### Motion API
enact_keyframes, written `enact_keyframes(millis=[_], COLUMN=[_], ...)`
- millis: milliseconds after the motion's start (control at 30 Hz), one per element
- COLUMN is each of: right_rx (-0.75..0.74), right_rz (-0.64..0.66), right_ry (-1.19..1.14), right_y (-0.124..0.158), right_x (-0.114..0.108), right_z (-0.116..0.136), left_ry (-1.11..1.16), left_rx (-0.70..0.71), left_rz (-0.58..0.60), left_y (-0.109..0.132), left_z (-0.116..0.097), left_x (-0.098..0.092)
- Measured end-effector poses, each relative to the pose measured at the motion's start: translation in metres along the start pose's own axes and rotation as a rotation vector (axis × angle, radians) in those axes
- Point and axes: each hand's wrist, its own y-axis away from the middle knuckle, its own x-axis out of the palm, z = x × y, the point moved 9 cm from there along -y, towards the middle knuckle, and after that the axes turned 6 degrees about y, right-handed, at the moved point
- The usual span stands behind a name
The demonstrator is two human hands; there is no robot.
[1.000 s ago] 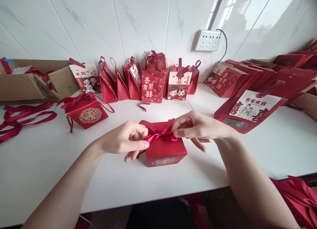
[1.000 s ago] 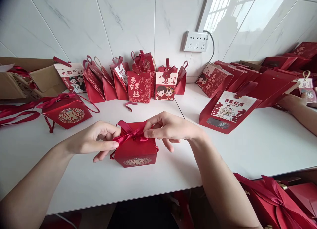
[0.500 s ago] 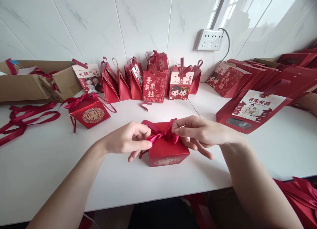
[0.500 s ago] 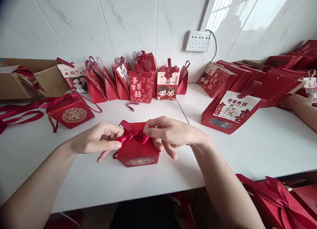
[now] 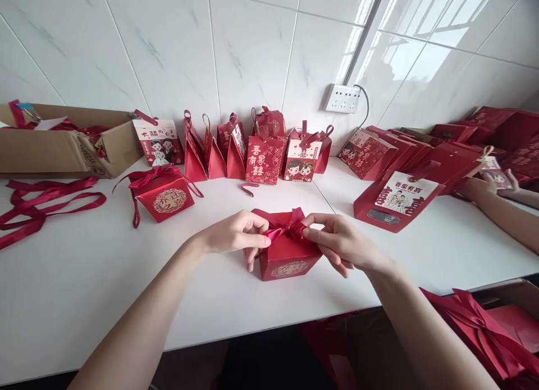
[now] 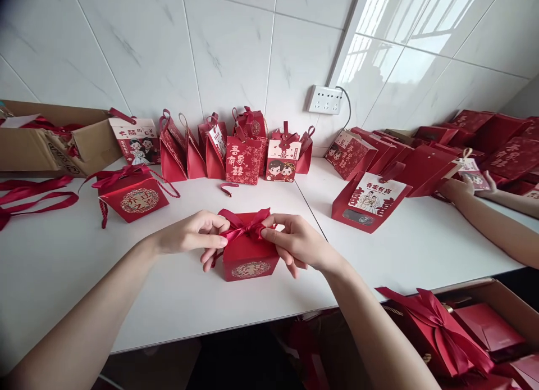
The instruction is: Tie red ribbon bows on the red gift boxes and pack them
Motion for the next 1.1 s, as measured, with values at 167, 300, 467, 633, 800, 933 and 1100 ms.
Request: enact_keyframes(millis=[167, 300, 467, 633, 800, 933, 1100], right_rx=[-0.01, -0.085, -0.127, -0.252, -0.254, -0.184, -0.129], right_rz=[0.114, 0.149, 0.129, 0.021, -0.043, -0.26, -0.415], right_ry=[-0.132, -0.003, 0.18, 0.434, 0.386, 0.132, 0.193], right_y=[-0.006, -0.005, -0.007, -0.004, -0.002, 0.001, 0.007], right_x=[-0.002, -0.006, -0.009, -0.019, -0.023, -0.024, -0.014], right_z=[-0.005, 0.003, 0.009, 0.024, 0.02, 0.001, -0.004], left_ry=[0.051, 0.05, 0.05, 0.035, 0.041, 0.052, 0.052], left_rx=[0.028, 0.023, 0.019, 0.002, -0.013, -0.002, -0.017], left_rz=[0.013, 0.011, 0.008, 0.0, 0.01, 0.011, 0.009], left_y=[-0.002, -0.002, -0.002, -0.001, 0.0, 0.001, 0.001], left_z=[0.0, 0.0, 0.001, 0.004, 0.003, 0.002, 0.004], left_x=[-0.001, -0.002, -0.003, -0.006, -0.006, -0.006, -0.007])
